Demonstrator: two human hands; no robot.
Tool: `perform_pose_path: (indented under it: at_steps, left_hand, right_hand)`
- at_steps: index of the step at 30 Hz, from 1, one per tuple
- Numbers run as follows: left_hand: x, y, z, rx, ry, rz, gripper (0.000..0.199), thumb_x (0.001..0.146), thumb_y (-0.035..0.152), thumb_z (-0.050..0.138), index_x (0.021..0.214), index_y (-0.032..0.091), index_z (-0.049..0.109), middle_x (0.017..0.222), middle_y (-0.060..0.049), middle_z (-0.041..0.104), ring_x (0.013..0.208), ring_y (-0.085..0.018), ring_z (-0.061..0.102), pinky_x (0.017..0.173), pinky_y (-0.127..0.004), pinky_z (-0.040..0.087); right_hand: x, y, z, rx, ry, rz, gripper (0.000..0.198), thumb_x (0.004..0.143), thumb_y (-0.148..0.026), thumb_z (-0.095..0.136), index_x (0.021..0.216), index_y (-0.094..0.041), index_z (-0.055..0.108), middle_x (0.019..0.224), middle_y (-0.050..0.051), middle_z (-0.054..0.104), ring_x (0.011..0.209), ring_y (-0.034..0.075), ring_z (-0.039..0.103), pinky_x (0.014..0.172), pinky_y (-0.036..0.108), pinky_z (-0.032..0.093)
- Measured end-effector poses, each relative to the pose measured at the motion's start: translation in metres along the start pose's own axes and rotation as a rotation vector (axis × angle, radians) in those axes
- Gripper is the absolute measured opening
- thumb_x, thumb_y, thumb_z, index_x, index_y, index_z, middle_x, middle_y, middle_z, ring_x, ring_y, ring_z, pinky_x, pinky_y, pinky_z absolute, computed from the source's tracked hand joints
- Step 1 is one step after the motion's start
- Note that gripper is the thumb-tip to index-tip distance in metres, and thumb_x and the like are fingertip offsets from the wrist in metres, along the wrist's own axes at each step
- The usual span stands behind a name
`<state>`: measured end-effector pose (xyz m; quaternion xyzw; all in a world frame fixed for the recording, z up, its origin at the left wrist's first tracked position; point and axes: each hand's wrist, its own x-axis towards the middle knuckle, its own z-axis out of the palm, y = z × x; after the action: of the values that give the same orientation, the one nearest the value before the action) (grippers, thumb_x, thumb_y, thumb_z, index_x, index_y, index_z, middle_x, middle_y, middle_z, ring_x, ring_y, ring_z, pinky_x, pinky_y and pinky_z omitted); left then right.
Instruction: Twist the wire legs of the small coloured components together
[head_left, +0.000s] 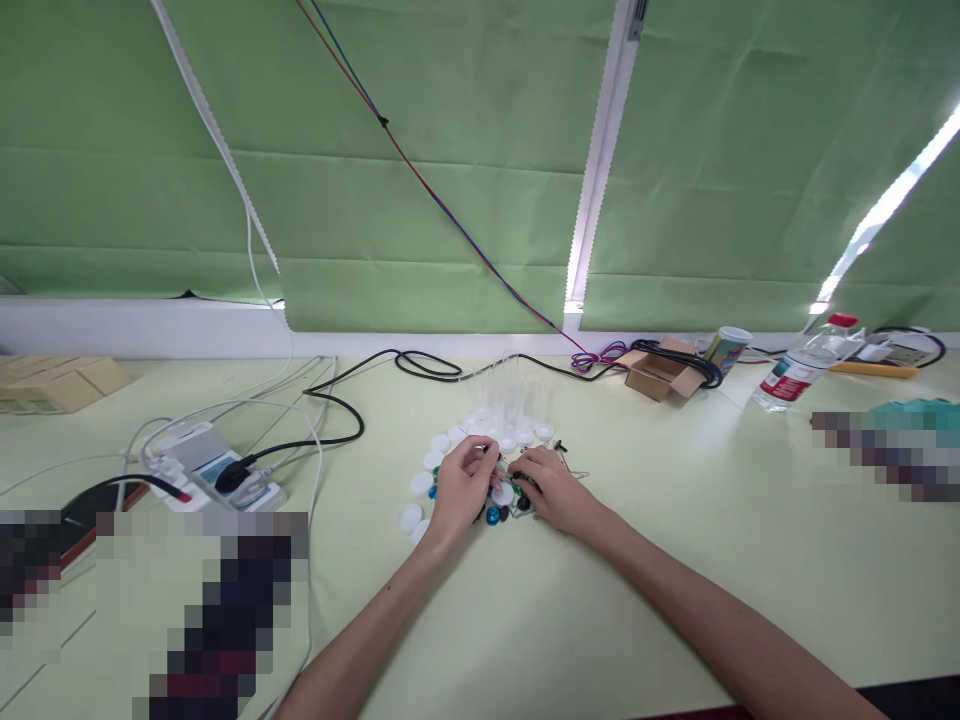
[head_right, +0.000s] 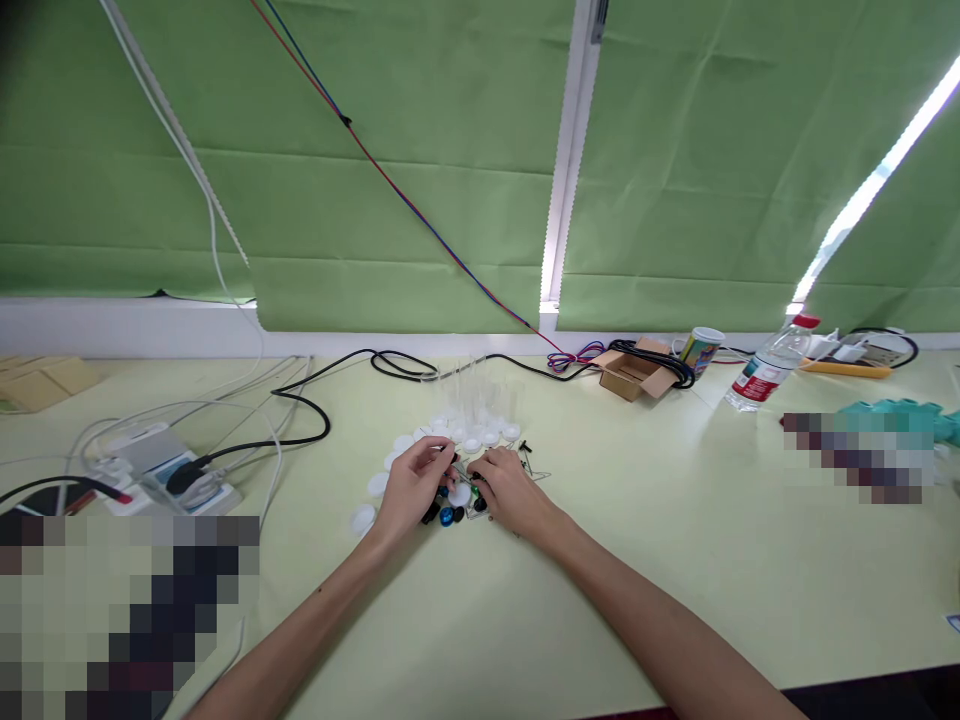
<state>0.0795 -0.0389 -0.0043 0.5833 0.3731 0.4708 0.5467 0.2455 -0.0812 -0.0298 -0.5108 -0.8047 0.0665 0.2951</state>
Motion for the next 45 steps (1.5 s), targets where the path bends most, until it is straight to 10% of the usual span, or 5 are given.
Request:
perform_pose_path:
  at_steps: [21,45]
  left_hand:
    - [-0.002,0.011,0.003,-0.255,0.044,-0.243,0.033,0.068,0.043,0.075,0.082,0.016,0.063,0.072,-0.005,0.066,0.058,-0.012,0.060,0.057,-0.025,0.050]
    - [-0.004,0.008,0.003,-0.087,-0.057,-0.155,0.032,0.071,0.047,0.072,0.083,0.019,0.063,0.064,0.000,0.063,0.047,-0.011,0.054,0.047,-0.024,0.043]
  right_hand:
    - [0.001,-0.009,-0.003,0.188,0.257,-0.103,0.021,0.099,-0.016,0.041,0.106,-0.022,0.059,0.101,0.010,0.057,0.097,0.023,0.054,0.084,0.038,0.048]
    - [-0.001,-0.015,-0.006,0.264,0.177,-0.142,0.014,0.099,-0.019,0.041,0.109,-0.022,0.051,0.099,0.008,0.059,0.093,0.021,0.057,0.081,0.034,0.048]
